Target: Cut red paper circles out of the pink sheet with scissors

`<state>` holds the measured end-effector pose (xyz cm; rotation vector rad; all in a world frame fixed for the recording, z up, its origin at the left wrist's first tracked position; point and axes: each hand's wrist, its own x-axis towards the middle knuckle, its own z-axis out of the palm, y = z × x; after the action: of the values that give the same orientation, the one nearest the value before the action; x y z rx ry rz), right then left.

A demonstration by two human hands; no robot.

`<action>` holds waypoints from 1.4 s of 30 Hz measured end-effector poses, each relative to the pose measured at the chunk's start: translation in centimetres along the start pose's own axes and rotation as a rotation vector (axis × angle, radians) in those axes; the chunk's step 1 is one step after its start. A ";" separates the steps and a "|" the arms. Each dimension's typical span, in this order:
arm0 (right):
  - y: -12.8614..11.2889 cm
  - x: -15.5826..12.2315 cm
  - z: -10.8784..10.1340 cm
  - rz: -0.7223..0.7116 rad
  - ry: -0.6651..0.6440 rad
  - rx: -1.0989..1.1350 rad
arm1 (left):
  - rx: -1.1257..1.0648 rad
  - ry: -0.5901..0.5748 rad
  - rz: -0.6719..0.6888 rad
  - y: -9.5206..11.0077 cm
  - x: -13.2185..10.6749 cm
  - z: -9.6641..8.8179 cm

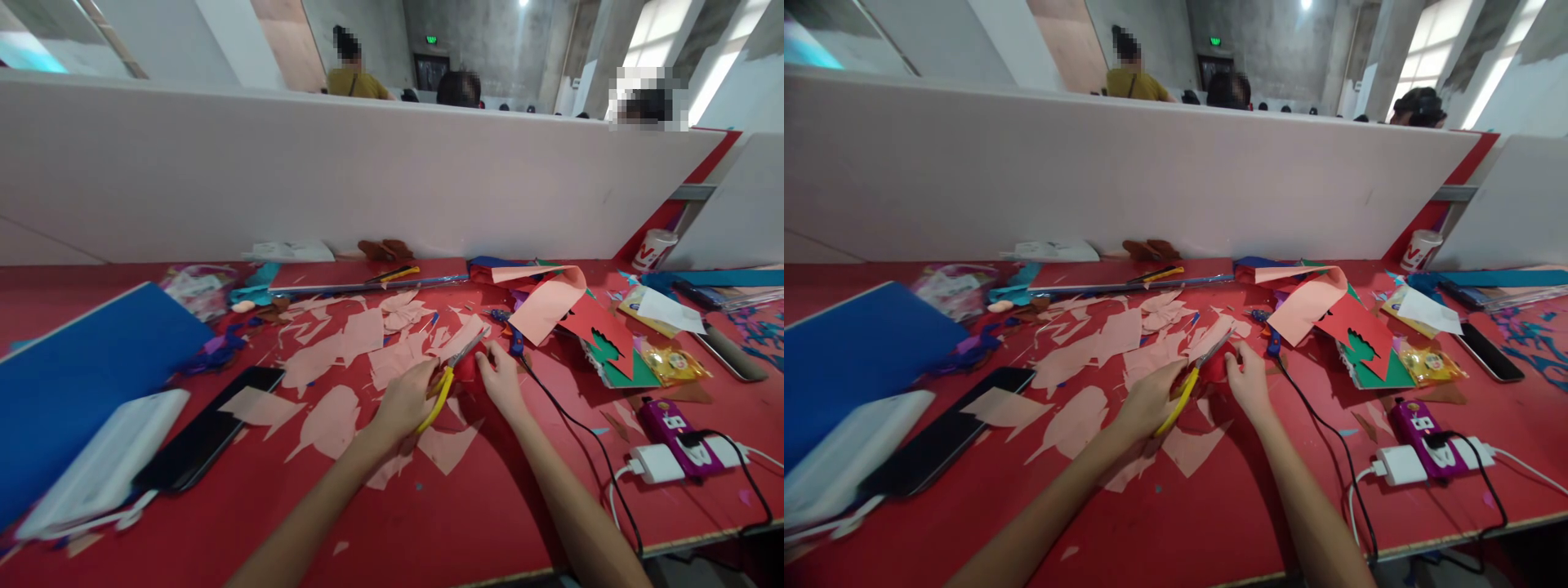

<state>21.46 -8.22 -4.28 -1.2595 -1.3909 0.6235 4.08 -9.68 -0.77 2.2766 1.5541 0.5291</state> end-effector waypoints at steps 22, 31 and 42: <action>-0.2 -0.3 -0.7 -0.158 0.038 -0.063 | -0.034 0.028 0.099 -0.8 0.1 0.1; -0.2 -0.2 -0.8 -0.200 0.015 -0.086 | 0.000 0.057 0.142 -1.6 0.5 0.1; 0.0 -0.2 -0.7 -0.186 -0.011 -0.059 | -0.060 0.062 0.135 -1.6 0.4 0.2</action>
<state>22.08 -8.57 -4.18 -1.1577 -1.5250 0.4656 3.01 -8.76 -1.63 2.3517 1.3986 0.6785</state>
